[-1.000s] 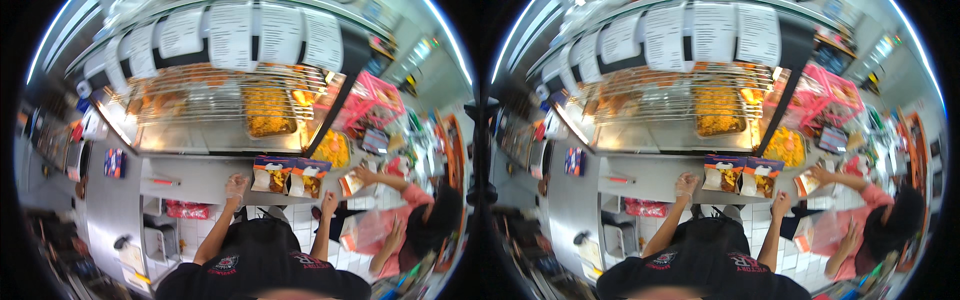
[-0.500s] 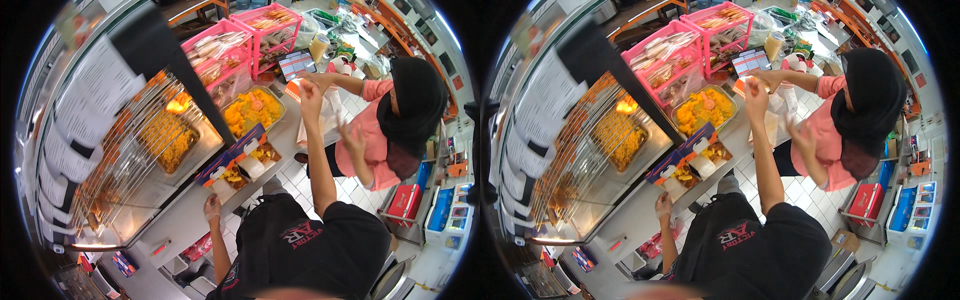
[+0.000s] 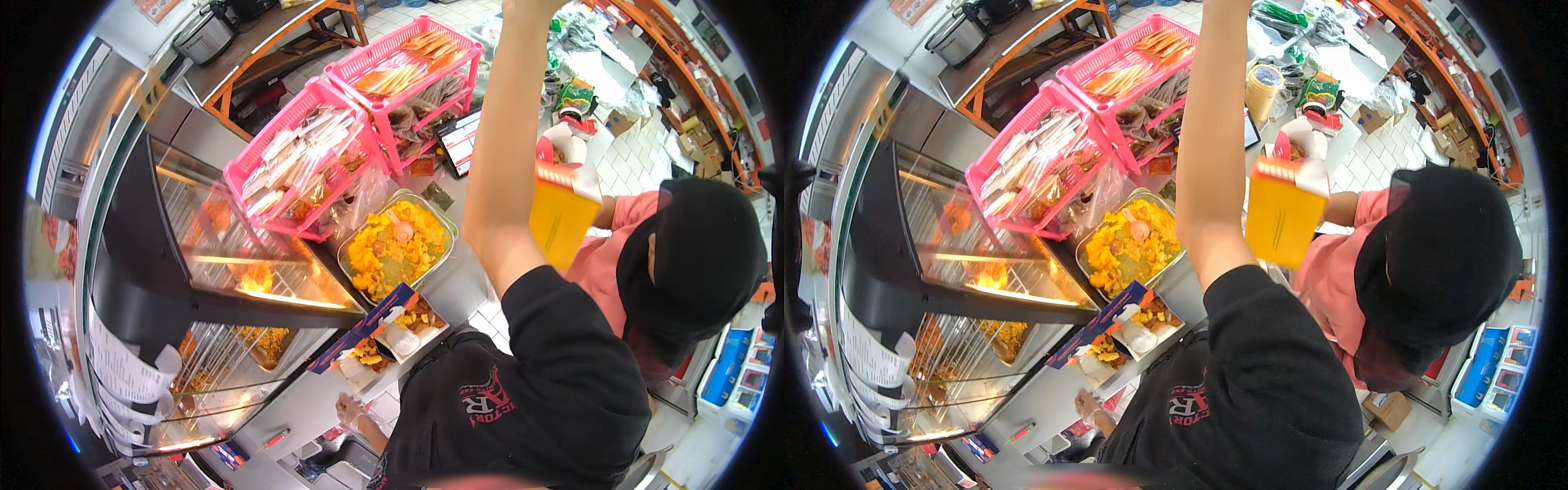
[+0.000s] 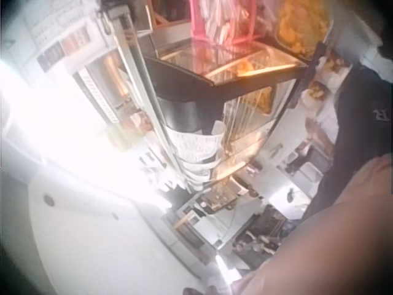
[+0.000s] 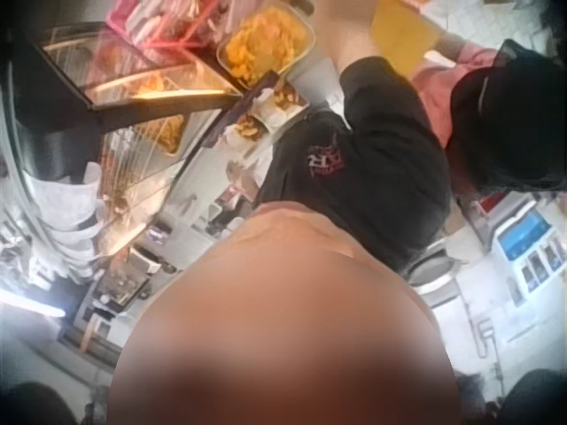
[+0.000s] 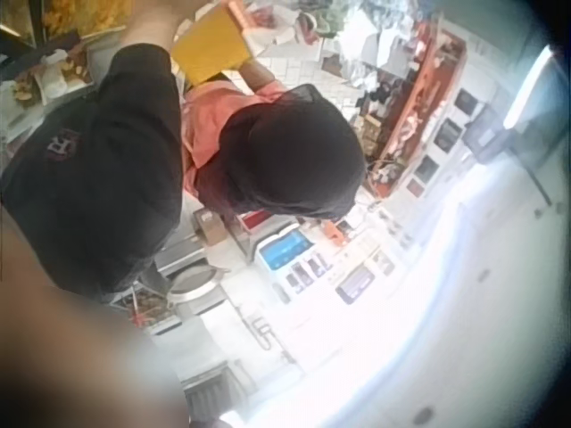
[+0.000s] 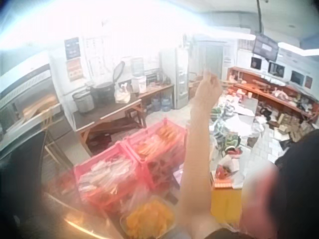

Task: The person retrieves food boxes, cuts fried chicken pieces on a cutting board, and assembles takeout orders by placing chicken, rice, and condiments into containers. They also handle receipts and a tablet while coordinating with a coworker.

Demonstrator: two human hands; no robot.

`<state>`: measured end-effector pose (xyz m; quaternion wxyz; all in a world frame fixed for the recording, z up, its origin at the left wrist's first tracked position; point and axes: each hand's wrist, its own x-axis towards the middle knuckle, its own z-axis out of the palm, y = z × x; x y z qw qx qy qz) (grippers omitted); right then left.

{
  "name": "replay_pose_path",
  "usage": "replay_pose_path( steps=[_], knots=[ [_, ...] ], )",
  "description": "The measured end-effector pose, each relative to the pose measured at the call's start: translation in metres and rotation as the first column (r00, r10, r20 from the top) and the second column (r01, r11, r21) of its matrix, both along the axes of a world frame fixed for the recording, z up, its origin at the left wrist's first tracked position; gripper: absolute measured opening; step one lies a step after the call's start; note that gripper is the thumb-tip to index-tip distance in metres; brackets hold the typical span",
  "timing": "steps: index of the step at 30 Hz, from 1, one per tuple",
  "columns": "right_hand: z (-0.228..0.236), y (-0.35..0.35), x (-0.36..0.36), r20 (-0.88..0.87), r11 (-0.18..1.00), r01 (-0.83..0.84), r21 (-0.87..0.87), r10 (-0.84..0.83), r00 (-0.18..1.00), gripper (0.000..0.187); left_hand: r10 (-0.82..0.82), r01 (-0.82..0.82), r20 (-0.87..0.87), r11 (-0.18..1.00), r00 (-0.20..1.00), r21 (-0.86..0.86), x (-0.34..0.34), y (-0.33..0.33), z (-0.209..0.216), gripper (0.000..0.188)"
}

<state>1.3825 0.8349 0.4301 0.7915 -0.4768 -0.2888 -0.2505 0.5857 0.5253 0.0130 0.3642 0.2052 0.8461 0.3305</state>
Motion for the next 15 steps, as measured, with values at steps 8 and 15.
replay_pose_path(
  steps=[8, 15],
  knots=[
    [-0.186, 0.123, 0.253, -0.143, 0.520, 0.030, -0.854, -0.290, 0.946, 0.041, 0.093, -0.128, -0.250, 0.984, 0.964, -0.128, -0.038, -0.025, 0.013, 0.032],
    [-0.332, 0.110, 0.266, -0.269, -0.310, -0.262, -0.914, -0.022, 0.963, 0.047, 0.039, -0.052, -0.087, 0.986, 0.995, -0.155, 0.015, 0.022, 0.018, 0.031]
  ],
)
